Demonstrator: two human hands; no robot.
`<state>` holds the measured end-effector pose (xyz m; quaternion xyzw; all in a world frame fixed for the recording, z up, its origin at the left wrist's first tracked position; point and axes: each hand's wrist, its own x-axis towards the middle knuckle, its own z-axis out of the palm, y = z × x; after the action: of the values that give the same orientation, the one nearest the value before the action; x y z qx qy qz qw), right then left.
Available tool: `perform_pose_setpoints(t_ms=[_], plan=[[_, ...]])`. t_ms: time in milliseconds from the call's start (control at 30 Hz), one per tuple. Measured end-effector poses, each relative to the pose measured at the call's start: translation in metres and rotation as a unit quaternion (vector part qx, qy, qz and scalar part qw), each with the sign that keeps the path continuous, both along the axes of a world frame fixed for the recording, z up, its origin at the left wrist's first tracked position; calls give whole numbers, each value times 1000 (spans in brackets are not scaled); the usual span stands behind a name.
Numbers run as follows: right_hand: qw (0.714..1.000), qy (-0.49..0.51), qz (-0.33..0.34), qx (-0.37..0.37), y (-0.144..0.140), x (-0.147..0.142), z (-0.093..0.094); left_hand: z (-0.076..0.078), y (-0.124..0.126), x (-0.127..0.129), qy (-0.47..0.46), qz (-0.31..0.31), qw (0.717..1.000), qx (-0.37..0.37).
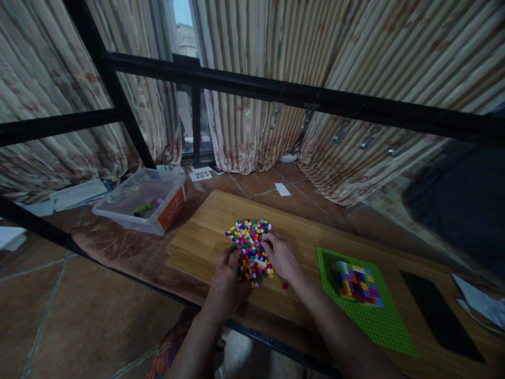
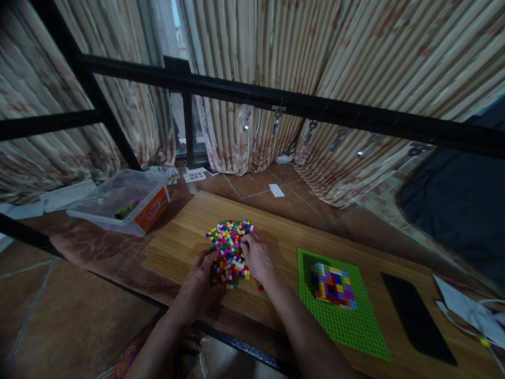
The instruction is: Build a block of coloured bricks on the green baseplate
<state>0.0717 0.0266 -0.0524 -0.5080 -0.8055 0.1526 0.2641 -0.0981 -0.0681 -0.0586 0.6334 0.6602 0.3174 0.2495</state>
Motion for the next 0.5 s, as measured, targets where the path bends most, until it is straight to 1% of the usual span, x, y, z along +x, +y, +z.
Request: perform_pose_setpoints(t_ms=[100, 233, 500], plan=[[1000, -6, 3, 5, -2, -2, 1, -2, 4, -1, 2, 13, 1000, -8], [1000, -1, -3, 8, 1, -3, 0, -3, 8, -4, 7, 10, 1000, -15], [1000, 8, 14, 2, 2, -1, -2, -1, 15, -6, 31, 20, 999, -33]])
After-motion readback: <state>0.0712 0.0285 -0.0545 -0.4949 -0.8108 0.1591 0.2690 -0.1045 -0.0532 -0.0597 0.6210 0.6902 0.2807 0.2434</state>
